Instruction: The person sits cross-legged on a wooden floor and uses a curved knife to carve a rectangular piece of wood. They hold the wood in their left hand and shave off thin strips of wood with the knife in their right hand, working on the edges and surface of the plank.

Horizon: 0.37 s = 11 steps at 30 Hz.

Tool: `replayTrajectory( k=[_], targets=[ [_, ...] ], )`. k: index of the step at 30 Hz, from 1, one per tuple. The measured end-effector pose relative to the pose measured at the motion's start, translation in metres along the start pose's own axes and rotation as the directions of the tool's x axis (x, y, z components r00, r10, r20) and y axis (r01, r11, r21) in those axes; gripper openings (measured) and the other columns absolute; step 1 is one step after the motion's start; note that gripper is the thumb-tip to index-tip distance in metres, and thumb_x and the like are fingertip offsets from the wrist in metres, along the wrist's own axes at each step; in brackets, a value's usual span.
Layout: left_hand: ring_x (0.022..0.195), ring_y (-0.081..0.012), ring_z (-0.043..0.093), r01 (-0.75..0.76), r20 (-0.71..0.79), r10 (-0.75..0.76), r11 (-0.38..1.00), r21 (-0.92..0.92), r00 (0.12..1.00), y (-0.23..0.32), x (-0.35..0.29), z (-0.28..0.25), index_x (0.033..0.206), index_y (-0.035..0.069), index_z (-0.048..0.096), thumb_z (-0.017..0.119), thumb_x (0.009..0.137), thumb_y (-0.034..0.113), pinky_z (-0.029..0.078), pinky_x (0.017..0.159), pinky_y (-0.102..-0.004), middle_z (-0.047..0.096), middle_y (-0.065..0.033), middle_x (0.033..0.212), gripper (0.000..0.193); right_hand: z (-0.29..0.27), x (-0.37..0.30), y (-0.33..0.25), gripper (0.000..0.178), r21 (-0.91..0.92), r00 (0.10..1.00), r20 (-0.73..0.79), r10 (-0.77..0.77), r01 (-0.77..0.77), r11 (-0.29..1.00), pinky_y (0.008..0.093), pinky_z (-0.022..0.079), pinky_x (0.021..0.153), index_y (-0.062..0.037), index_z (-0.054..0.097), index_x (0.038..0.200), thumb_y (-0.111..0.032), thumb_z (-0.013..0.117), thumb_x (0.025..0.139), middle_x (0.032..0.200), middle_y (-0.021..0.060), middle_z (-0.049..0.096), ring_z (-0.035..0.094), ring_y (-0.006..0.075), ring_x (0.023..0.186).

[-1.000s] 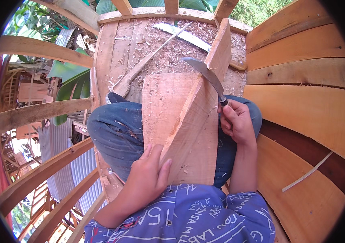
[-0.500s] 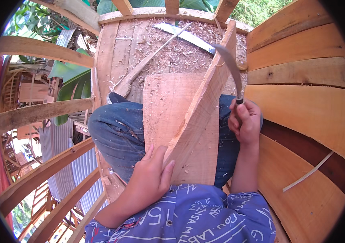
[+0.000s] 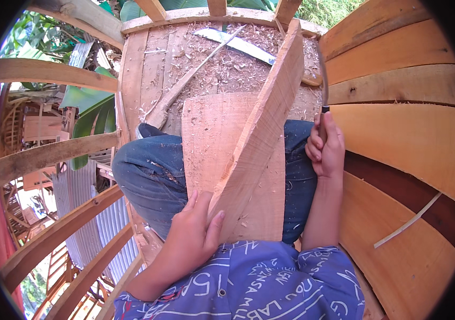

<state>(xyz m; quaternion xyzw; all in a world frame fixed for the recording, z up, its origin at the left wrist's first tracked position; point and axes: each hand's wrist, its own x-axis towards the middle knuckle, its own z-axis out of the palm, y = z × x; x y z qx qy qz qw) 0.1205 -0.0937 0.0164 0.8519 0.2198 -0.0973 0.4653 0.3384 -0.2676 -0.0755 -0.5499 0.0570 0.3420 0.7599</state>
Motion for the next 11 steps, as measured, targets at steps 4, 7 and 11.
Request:
replayTrajectory(
  k=[4, 7, 11],
  targets=[
    [0.066, -0.0464, 0.060, 0.048, 0.036, -0.048, 0.999, -0.023, 0.998, 0.006, 0.004, -0.003, 0.106, -0.009, 0.048, 0.056, 0.089, 0.010, 0.042, 0.055, -0.0451, 0.055, -0.0301, 0.067, 0.027, 0.008, -0.016, -0.006, 0.029, -0.323, 0.920, 0.369, 0.134, -0.009, 0.946, 0.0192, 0.022, 0.035, -0.0027, 0.060, 0.084, -0.028, 0.057, 0.097, 0.051, -0.0042, 0.042, 0.031, 0.0021, 0.039],
    [0.066, -0.0461, 0.060, 0.081, 0.034, -0.081, 0.997, -0.005, 0.996, 0.004, 0.001, -0.003, 0.108, -0.010, 0.048, 0.057, 0.089, 0.010, 0.042, 0.055, -0.0448, 0.055, -0.0300, 0.067, 0.028, 0.001, -0.003, -0.001, 0.030, -0.084, 0.991, 0.109, 0.077, -0.068, 0.994, 0.0187, 0.023, 0.034, -0.0026, 0.058, 0.084, -0.029, 0.057, 0.097, 0.051, -0.0040, 0.041, 0.031, 0.0027, 0.038],
    [0.066, -0.0457, 0.061, 0.089, 0.066, -0.087, 0.996, -0.028, 0.994, 0.006, 0.001, -0.005, 0.112, -0.010, 0.047, 0.059, 0.088, 0.010, 0.043, 0.054, -0.0438, 0.056, -0.0295, 0.068, 0.033, -0.012, -0.001, 0.000, 0.030, 0.023, 0.995, 0.083, 0.058, -0.060, 0.998, 0.0186, 0.024, 0.033, -0.0027, 0.057, 0.085, -0.030, 0.056, 0.097, 0.050, -0.0029, 0.041, 0.031, 0.0031, 0.036]
  ],
)
